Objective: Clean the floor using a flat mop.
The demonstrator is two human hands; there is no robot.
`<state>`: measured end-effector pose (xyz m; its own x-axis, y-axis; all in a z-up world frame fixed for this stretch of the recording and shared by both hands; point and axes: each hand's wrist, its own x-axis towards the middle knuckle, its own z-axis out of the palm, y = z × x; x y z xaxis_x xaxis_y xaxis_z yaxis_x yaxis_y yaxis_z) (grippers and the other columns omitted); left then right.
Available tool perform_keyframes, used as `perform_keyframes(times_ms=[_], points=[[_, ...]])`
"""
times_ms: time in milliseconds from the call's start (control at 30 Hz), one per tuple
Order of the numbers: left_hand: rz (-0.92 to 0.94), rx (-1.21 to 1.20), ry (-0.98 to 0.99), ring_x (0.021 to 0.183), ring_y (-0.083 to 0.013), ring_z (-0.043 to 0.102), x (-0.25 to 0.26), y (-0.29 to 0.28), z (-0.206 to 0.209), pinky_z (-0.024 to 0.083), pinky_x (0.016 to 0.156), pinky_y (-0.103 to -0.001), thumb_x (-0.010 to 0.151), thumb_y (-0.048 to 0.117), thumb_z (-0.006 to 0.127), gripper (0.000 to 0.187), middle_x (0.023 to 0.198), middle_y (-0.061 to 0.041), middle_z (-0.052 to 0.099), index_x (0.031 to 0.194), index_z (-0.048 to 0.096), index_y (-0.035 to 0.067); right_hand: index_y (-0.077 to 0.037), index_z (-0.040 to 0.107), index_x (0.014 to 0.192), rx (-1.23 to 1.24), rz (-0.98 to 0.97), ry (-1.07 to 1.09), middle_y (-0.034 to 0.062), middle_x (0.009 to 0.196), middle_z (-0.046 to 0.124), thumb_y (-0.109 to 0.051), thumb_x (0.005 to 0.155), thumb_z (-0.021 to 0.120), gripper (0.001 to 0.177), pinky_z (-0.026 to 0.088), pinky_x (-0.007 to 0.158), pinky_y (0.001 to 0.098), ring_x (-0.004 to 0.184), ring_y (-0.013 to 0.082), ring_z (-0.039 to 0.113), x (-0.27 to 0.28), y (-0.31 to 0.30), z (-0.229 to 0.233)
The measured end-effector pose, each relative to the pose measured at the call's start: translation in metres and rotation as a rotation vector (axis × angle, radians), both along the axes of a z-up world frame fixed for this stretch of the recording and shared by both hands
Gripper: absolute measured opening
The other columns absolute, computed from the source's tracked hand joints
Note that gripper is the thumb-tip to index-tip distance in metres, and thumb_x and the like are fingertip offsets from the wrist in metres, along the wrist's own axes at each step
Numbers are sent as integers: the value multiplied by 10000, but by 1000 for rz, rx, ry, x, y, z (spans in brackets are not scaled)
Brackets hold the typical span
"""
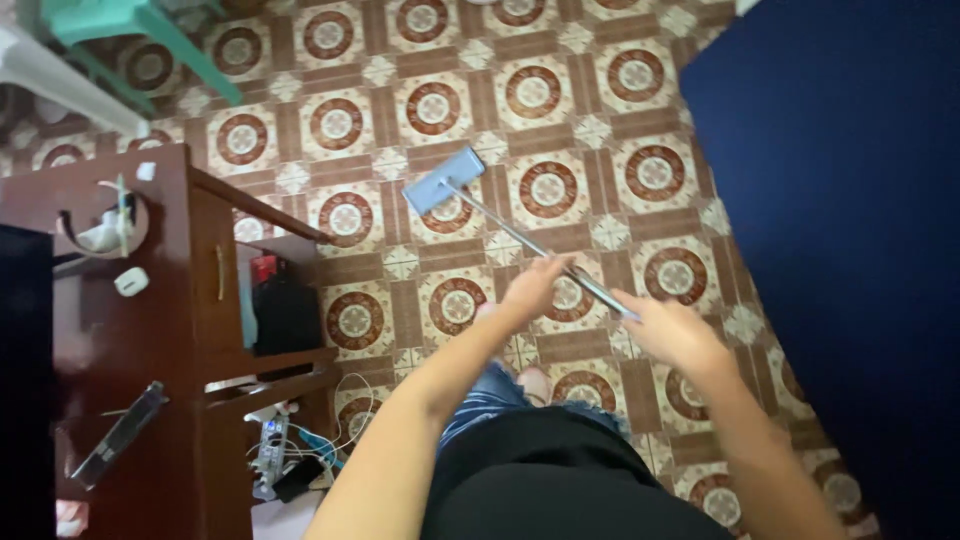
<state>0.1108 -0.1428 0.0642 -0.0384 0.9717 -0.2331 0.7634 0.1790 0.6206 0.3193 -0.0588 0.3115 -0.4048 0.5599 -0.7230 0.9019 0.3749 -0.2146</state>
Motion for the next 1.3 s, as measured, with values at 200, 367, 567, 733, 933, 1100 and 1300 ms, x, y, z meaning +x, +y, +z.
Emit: perform_keyframes(times_ms=[200,367,567,733,933,1100,1300], points=[[-403,-360,118,734,-258,778,135,4,113,659,606,-429,971,456,606,367,825,-102,716,1061,600,100,-519,408,1540,-130,-178,-241,94,698,688,-398,1007,526,559,534,600,374,581,194,608,102,-60,72],[-450,-35,131,738,-307,739,164,-19,125,592,644,-473,853,382,711,238,772,-100,735,852,716,144,-470,385,1568,-155,-168,-334,87,672,675,-377,1028,514,562,503,583,356,542,188,595,116,-76,103],[-389,-81,217,810,-343,740,124,-8,88,597,696,-488,892,296,712,155,818,-126,737,922,723,144,-374,380,1579,-152,-128,-206,58,678,671,-336,1028,494,564,527,556,349,527,159,580,84,-72,59],[-129,-189,194,971,-384,677,48,13,76,595,770,-485,843,235,748,283,1072,-208,638,1087,648,132,-254,444,1508,-133,-39,-95,100,802,703,-278,1048,437,460,604,618,382,617,198,648,-8,-43,16],[312,-44,36,983,-522,675,-52,21,15,559,828,-559,917,139,674,936,1557,-442,237,1619,56,188,-87,591,1282,59,11,232,234,1054,721,-226,941,524,374,560,876,540,983,414,710,-138,23,-84],[317,-194,11,1012,-511,669,-91,18,111,589,774,-541,793,106,640,1065,1658,-290,176,1610,9,368,-14,709,1115,-48,10,199,257,1081,729,-344,895,677,398,578,945,464,1051,375,724,-233,86,-68],[320,-124,0,1074,-518,642,-111,8,67,566,848,-552,833,93,636,1034,1642,-300,225,1635,26,321,-47,641,1298,91,-73,330,266,1110,723,-164,944,572,378,562,952,522,1079,418,707,-268,107,-177]])
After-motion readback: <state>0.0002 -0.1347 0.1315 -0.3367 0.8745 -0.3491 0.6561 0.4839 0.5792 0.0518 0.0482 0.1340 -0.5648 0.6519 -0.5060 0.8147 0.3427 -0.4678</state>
